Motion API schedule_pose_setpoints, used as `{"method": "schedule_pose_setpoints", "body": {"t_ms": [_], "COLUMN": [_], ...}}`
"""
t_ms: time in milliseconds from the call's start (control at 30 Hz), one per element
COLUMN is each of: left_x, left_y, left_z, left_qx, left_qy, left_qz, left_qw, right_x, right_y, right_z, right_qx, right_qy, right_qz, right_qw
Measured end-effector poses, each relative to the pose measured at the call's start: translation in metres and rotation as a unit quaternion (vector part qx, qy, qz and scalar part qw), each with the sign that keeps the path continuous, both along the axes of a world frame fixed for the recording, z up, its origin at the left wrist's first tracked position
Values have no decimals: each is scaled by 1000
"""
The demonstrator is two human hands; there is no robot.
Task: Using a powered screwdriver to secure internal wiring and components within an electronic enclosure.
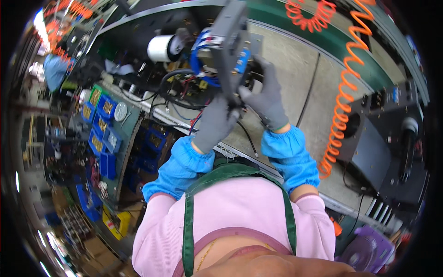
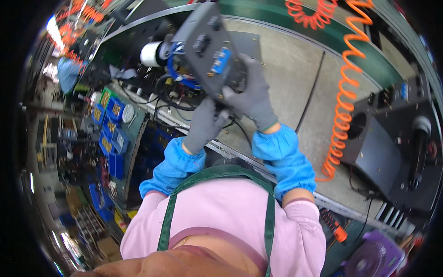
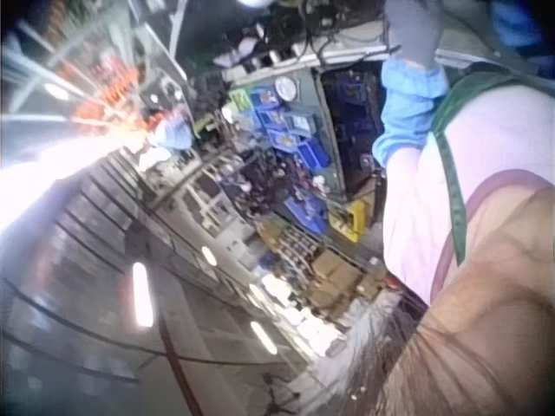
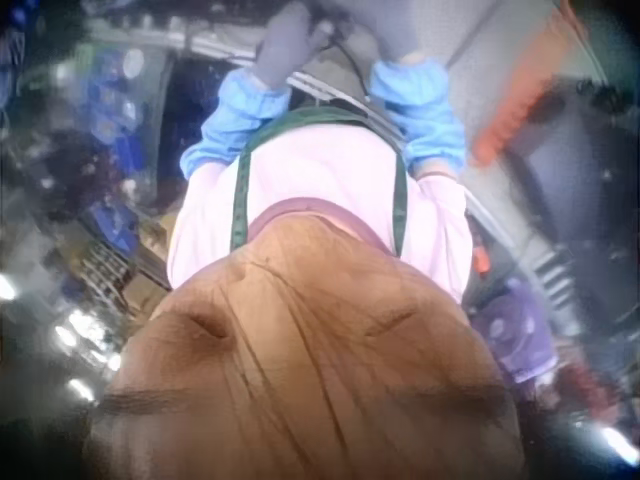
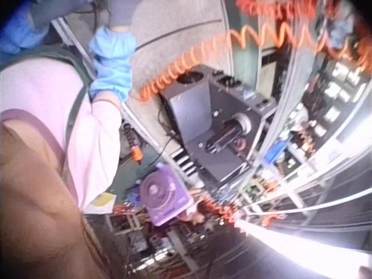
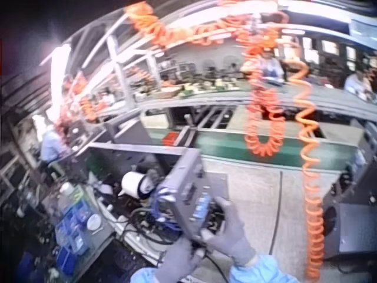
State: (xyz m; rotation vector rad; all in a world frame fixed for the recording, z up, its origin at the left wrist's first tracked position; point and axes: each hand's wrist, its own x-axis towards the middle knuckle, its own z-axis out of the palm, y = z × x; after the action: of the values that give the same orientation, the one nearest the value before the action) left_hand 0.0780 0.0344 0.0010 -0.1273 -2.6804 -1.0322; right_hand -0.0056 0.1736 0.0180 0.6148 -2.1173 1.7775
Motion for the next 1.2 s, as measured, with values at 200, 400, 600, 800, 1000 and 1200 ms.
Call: {"method": "schedule_pose_setpoints", "body": {"t_ms": [200, 400, 600, 800, 1000, 1200], "left_x": [1, 11, 15, 43, 93, 166], "left_y": [-9, -21, -24, -89, -207, -396], "left_z": [-8, -10, -18, -24, -60, -92], "left_qx": [-17, 18, 14, 108, 111, 15], "left_qy": [-30, -56, -35, -102, -109, 51], "left_qz": [-4, -17, -76, -65, 168, 510], "left_qw": [999, 998, 996, 987, 973, 859], "right_x": [-2, 0, 0, -1, 6, 32], "right_y": [1, -5, 7, 7, 11, 37], "right_z": [5, -4, -38, -32, -32, -69], "right_qx": [63, -52, 39, 45, 90, 251], "right_qy": [54, -52, -24, -80, -174, -241], "right_qz": [29, 118, 50, 49, -1, -13], "right_qw": [996, 990, 998, 994, 981, 937]}}
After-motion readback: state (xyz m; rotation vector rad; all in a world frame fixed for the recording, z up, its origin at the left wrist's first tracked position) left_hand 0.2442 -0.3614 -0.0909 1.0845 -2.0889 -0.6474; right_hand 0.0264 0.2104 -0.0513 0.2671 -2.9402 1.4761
